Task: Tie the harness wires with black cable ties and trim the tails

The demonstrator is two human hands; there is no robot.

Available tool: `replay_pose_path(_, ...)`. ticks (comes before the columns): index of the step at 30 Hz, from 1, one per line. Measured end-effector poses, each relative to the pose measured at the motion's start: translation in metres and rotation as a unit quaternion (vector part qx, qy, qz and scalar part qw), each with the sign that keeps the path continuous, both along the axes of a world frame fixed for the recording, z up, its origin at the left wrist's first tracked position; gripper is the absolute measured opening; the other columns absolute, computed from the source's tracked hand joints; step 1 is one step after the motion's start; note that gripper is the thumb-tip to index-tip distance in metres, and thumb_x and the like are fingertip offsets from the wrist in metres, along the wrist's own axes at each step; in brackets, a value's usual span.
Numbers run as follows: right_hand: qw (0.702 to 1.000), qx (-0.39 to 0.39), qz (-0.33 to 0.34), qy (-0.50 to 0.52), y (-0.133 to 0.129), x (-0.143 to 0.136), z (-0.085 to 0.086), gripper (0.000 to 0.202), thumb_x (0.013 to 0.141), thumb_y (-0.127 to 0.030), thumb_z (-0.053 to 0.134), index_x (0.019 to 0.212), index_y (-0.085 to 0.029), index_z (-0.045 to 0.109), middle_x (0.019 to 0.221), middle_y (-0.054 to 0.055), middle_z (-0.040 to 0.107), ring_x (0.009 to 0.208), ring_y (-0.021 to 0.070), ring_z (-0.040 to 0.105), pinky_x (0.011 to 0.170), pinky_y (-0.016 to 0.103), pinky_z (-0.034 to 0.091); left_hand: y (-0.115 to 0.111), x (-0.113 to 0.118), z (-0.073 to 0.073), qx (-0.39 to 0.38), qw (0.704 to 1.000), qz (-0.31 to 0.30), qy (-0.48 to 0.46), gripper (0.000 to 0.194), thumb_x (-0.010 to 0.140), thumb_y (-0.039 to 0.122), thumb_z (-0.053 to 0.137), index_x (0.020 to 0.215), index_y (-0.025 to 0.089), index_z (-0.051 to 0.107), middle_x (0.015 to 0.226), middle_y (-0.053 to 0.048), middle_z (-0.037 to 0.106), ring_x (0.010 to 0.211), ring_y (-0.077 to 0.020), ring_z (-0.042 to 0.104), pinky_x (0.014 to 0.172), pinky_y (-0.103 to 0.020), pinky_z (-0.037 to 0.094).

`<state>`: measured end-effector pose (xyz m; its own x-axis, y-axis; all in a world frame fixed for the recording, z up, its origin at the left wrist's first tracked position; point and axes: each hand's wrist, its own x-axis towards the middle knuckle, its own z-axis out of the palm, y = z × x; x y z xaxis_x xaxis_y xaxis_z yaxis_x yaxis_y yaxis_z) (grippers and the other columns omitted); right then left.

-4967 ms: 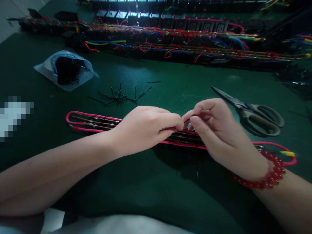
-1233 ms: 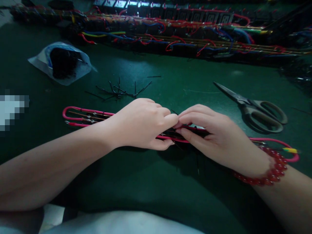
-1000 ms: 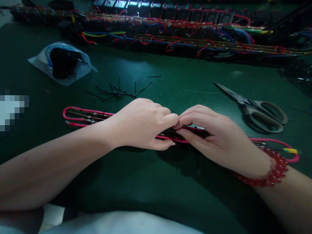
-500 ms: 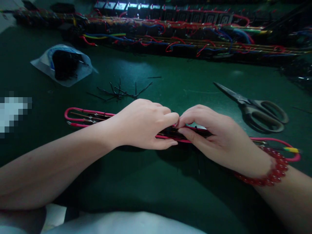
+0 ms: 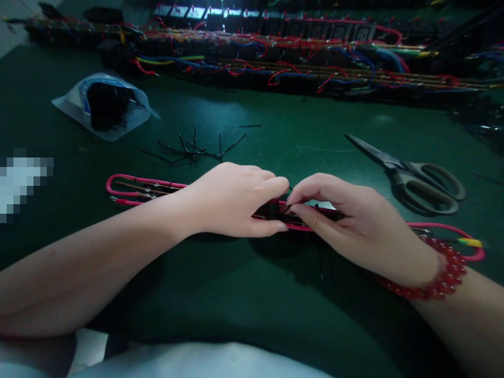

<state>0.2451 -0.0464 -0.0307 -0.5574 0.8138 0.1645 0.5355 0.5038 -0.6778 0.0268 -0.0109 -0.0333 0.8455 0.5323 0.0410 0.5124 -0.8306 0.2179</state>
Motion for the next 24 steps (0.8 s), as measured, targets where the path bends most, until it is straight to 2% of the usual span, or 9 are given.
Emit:
replay_pose_path(6,1.0,-0.001,0.007,-0.005,0.0016,-0.0005,0.0029,0.01,0.095,-0.019,0.052,0.094,-0.025,0.06,0.091,0.003,0.07,0.077,0.0185,0.067,0.062,0.031,0.051,0.0021,-0.0004,0.0009,-0.031,1.0,-0.001,-0.002,0.029,0.094,0.049,0.056,0.093,0.021,0.055,0.086,0.0,0.065,0.08,-0.0198,0.065,0.059,-0.031,0.03)
replay_pose_path(24,1.0,-0.008,-0.012,0.025,-0.0015,0.0016,0.0006,0.007,0.094,-0.018,0.057,0.093,-0.022,0.063,0.088,0.001,0.069,0.077,0.014,0.066,0.065,0.025,0.051,0.002,-0.0001,0.0015,-0.042,0.999,0.007,-0.003,0.032,0.093,0.053,0.056,0.092,0.02,0.053,0.085,0.001,0.063,0.079,-0.0201,0.064,0.059,-0.031,0.029)
